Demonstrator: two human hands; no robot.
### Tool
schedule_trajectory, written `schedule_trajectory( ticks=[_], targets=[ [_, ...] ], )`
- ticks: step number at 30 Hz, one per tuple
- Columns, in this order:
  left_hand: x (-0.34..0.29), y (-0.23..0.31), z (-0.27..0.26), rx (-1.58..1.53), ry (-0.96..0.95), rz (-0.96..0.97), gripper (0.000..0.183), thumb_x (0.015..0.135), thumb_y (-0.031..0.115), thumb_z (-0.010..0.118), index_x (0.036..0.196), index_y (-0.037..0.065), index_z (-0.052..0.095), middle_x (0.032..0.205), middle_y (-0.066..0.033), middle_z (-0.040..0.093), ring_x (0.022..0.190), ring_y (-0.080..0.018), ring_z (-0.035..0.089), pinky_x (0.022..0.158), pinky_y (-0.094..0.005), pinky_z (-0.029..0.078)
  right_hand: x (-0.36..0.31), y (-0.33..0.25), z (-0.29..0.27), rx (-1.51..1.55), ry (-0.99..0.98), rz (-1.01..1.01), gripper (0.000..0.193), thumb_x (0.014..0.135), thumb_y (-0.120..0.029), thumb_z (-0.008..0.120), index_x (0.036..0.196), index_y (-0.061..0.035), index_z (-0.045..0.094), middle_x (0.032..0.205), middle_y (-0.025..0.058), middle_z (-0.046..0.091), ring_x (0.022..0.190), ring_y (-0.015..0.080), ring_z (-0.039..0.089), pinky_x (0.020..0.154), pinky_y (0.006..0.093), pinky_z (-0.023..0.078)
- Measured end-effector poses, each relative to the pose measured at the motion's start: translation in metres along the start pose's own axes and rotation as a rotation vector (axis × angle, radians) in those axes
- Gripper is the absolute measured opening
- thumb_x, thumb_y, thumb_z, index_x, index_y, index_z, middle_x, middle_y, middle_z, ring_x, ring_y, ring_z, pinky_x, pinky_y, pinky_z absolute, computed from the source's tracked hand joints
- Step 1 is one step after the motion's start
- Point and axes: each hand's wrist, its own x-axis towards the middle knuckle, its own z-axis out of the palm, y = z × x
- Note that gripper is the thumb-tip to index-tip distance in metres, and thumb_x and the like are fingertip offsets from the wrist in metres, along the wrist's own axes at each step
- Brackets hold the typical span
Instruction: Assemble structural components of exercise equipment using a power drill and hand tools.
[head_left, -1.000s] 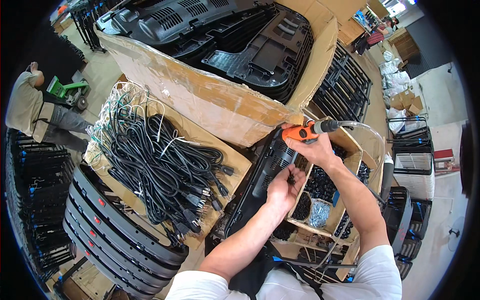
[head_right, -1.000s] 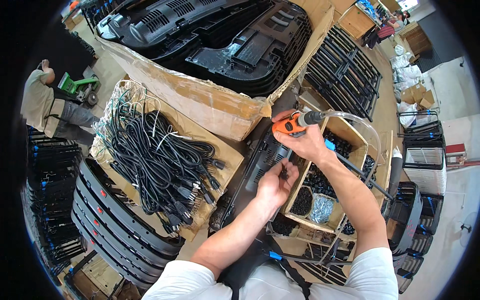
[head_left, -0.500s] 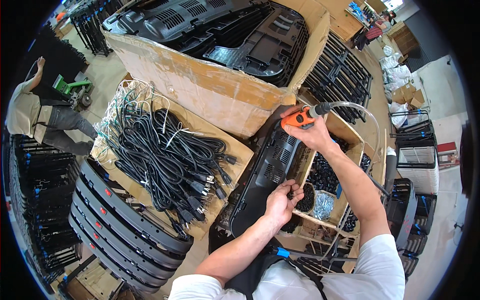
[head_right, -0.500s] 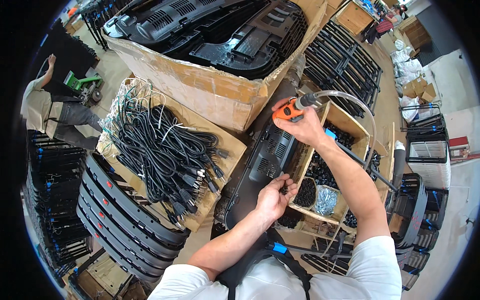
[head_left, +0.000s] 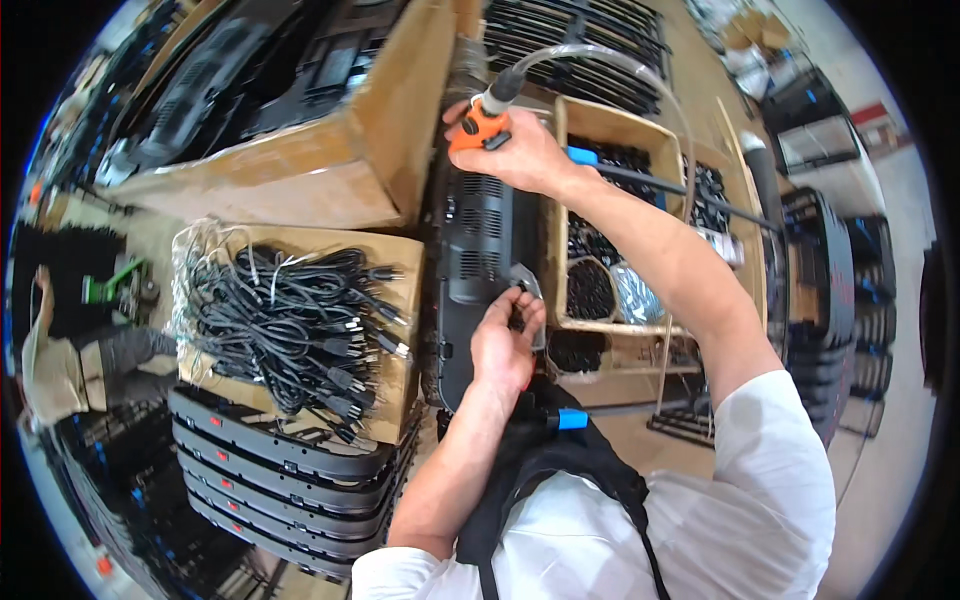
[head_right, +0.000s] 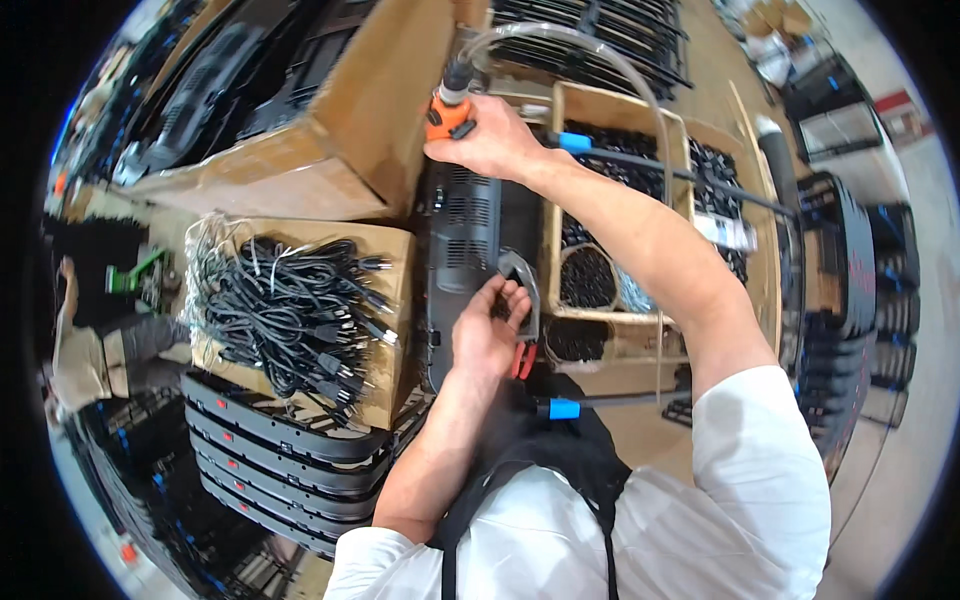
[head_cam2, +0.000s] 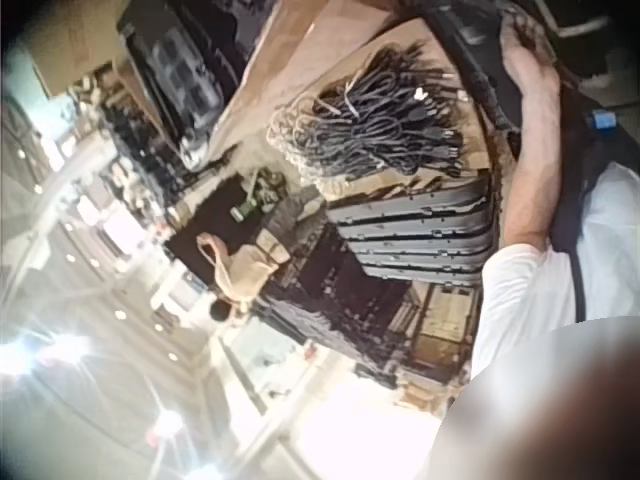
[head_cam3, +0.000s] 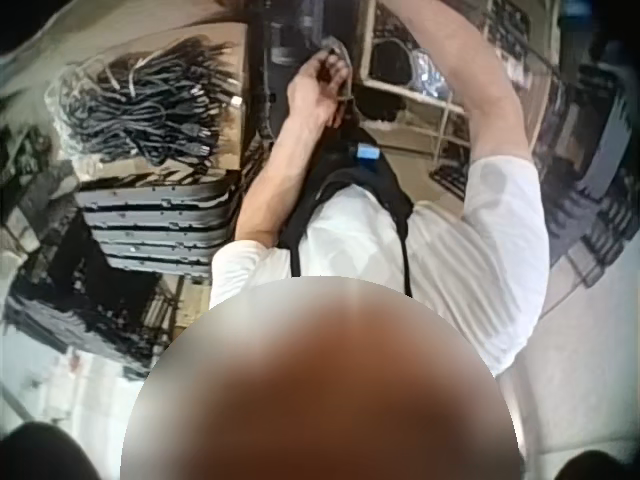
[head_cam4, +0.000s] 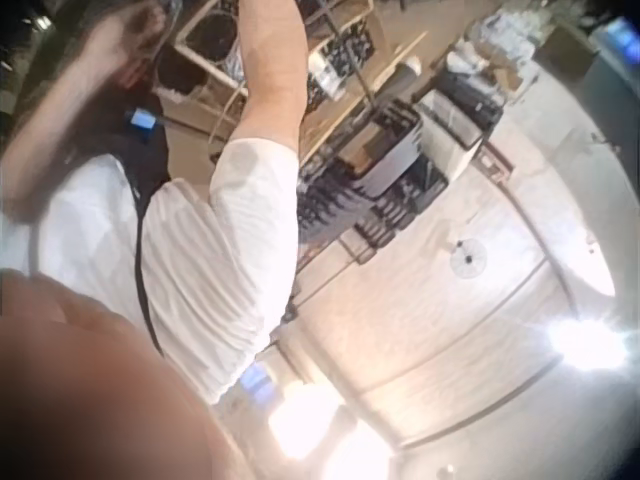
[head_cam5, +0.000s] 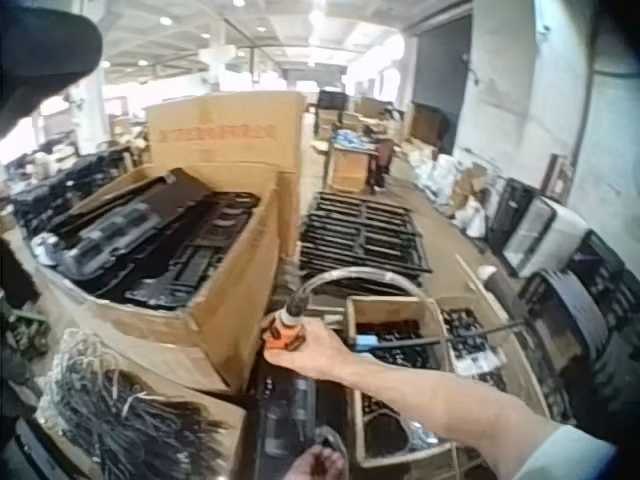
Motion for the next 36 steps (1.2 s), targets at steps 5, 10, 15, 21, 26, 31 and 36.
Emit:
schedule_trajectory(
  ticks=[5, 10, 15, 21, 26, 31, 36],
  targets=[
    [0.003, -0.046, -0.004, 0.335, -0.144, -0.209, 0.028, 0.112, 0.018, 0.053, 0.127, -0.003, 0.062, 0.112, -0.0125, 0.068, 0.104, -0.0258, 0.067, 0.099, -0.0407, 0.057, -0.121, -0.053, -0.077, 0.18, 0.251, 0.049, 0.049, 0.085, -0.02, 0.086, 0.129, -0.0079, 0.067, 0.117, 0.0067, 0.076, 0.109, 0.0173, 0.071, 0.104, 0.0336, 0.055],
    [0.033, -0.11, -0.031, 0.773, -0.182, -0.384, 0.035, 0.109, 0.025, 0.059, 0.137, 0.004, 0.063, 0.132, -0.008, 0.069, 0.119, -0.0195, 0.064, 0.108, -0.0363, 0.047, -0.289, -0.107, -0.11, 0.14, 0.541, 0.263, 0.056, 0.086, -0.019, 0.084, 0.133, -0.0002, 0.062, 0.122, 0.0132, 0.077, 0.117, 0.0211, 0.071, 0.107, 0.0381, 0.054],
    [0.05, -0.141, -0.052, 1.077, -0.114, -0.297, 0.049, 0.11, 0.037, 0.052, 0.145, 0.003, 0.061, 0.149, -0.0103, 0.064, 0.147, -0.0269, 0.047, 0.124, -0.0417, 0.031, -0.483, -0.141, -0.116, 0.092, 0.856, 0.394, 0.059, 0.085, -0.012, 0.079, 0.137, 0.0034, 0.056, 0.126, 0.0176, 0.074, 0.119, 0.0279, 0.069, 0.108, 0.043, 0.053],
    [-0.058, -0.127, 0.0, 2.425, -0.729, -0.054, 0.071, 0.108, 0.061, 0.035, 0.127, 0.004, 0.072, 0.127, -0.0252, 0.072, 0.119, -0.0439, 0.069, 0.104, -0.0531, 0.053, -0.647, -0.069, -0.061, 0.513, 1.375, 0.605, 0.057, 0.093, -0.021, 0.078, 0.143, -0.0046, 0.056, 0.126, 0.0102, 0.07, 0.124, 0.0254, 0.066, 0.112, 0.0453, 0.048],
    [-0.075, -0.131, -0.011, 2.514, -0.507, -0.051, 0.078, 0.106, 0.065, 0.041, 0.107, -0.003, 0.079, 0.109, -0.0265, 0.077, 0.108, -0.0426, 0.074, 0.096, -0.0528, 0.058, -0.689, 0.143, -0.003, 1.055, 1.417, 0.847, 0.04, 0.097, -0.026, 0.076, 0.133, -0.0145, 0.061, 0.122, 0.0068, 0.071, 0.118, 0.0229, 0.068, 0.104, 0.048, 0.054],
    [-0.062, -0.148, -0.029, 2.542, -0.495, 0.15, 0.075, 0.105, 0.064, 0.044, 0.103, -0.001, 0.08, 0.104, -0.0264, 0.077, 0.104, -0.0414, 0.075, 0.092, -0.0508, 0.059, -0.635, 0.315, 0.013, 1.293, 1.333, 0.879, 0.038, 0.095, -0.032, 0.08, 0.124, -0.0143, 0.064, 0.118, 0.0094, 0.069, 0.116, 0.0252, 0.068, 0.097, 0.0427, 0.062],
    [-0.074, -0.151, -0.01, 2.549, -0.443, 0.102, 0.071, 0.106, 0.063, 0.044, 0.108, 0.001, 0.079, 0.111, -0.02, 0.078, 0.109, -0.0402, 0.073, 0.096, -0.0492, 0.057, -0.635, 0.321, 0.0, 1.621, 0.087, 0.771, 0.032, 0.098, -0.028, 0.074, 0.125, -0.0116, 0.065, 0.108, 0.0063, 0.07, 0.083, 0.0157, 0.067, 0.068, 0.0326, 0.06]
  ],
)
